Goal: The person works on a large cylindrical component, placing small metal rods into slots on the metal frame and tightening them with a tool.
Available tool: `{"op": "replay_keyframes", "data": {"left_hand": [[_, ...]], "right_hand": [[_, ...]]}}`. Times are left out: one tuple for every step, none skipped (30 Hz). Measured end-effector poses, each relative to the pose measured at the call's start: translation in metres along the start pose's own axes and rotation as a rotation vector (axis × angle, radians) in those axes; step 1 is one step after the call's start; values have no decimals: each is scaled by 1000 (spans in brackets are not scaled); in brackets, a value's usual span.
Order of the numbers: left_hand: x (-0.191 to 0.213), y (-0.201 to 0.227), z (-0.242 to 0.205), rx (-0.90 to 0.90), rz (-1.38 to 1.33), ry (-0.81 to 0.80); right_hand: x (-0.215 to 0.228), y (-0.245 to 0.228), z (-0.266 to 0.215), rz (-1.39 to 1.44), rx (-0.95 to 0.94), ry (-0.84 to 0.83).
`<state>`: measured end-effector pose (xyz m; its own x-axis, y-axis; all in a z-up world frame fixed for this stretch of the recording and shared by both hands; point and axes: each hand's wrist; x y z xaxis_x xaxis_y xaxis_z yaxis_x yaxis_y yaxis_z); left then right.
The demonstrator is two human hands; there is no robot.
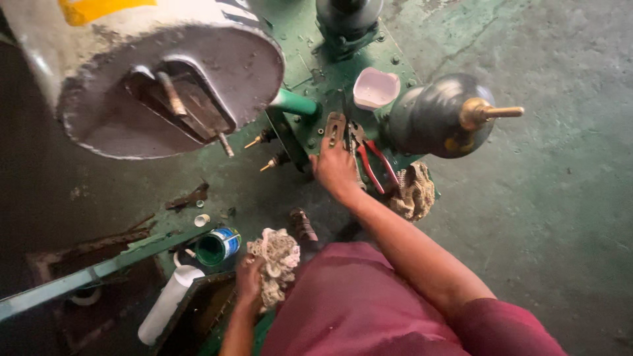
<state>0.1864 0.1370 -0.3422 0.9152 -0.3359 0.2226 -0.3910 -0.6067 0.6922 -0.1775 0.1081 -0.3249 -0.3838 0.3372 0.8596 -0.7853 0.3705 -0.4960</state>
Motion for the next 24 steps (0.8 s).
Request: {"op": "replay_keyframes", "data": {"left_hand": [[-1,-7,0,26,-16,46],[-2,-12,2,48,-77,12],[-6,-17,1,77,-139,-30],[-8,-20,0,106,-200,-72],[-15,-20,1,105,-190,-62],[-22,-19,1,104,-181,-52],[-28,-14,2,100,-174,-37],[-32,-9,2,82,-157,-45],[-34,-3,-2,69,-138,-50],[-36,5,-5,55,-119,-55],[-39,14,-8,-39,-83,-118],[-43,25,-11,-133,-48,-180],[-46,34,-16,-221,-11,-240],[-52,44,-21,-200,-51,-253],[-61,57,-23,-183,-91,-269],[-71,69,-25,-166,-130,-285],[-81,82,-27,-204,5,-262],[-90,93,-29,-240,140,-238],[-99,100,-33,-270,276,-211],[-110,105,-36,-475,379,-178],[-123,110,-34,-686,481,-146],[-136,114,-31,-896,583,-112],[-149,117,-25,-959,638,-96],[-163,117,-16,-1021,692,-80]], "right_hand": [[-7,3,13,-44,-50,-38],[-14,4,24,-88,-100,-76],[-18,7,28,-87,-136,-100],[-23,10,30,-86,-173,-125],[-25,14,34,-87,-204,-146],[-27,19,35,-53,-243,-132],[-30,22,38,-16,-276,-116],[-31,26,39,21,-310,-101],[-34,29,37,60,-282,-67],[-35,33,34,99,-255,-34],[-33,39,31,136,-228,1],[-29,44,31,241,-236,53],[-22,50,24,347,-248,100],[-11,55,17,453,-259,147],[4,60,10,817,-373,59],[22,63,-2,1180,-480,-36],[43,68,-15,1201,-402,-19],[63,68,-32,1220,-323,-3],[83,71,-55,1454,-318,-84],[103,73,-80,1687,-311,-169],[115,72,-96,1633,-265,-135],[129,75,-114,1578,-218,-102],[138,76,-130,1538,-285,-122],[144,77,-142,1497,-352,-142]]}}
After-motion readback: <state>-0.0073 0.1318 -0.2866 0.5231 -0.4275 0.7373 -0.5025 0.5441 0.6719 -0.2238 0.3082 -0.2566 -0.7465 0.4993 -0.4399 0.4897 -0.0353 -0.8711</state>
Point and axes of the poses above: each hand's wrist, its own z-axis towards the middle knuckle, its own x-axis out of the back of the hand, y = z × x, and after that the axes turned 8 degrees about x, right-handed
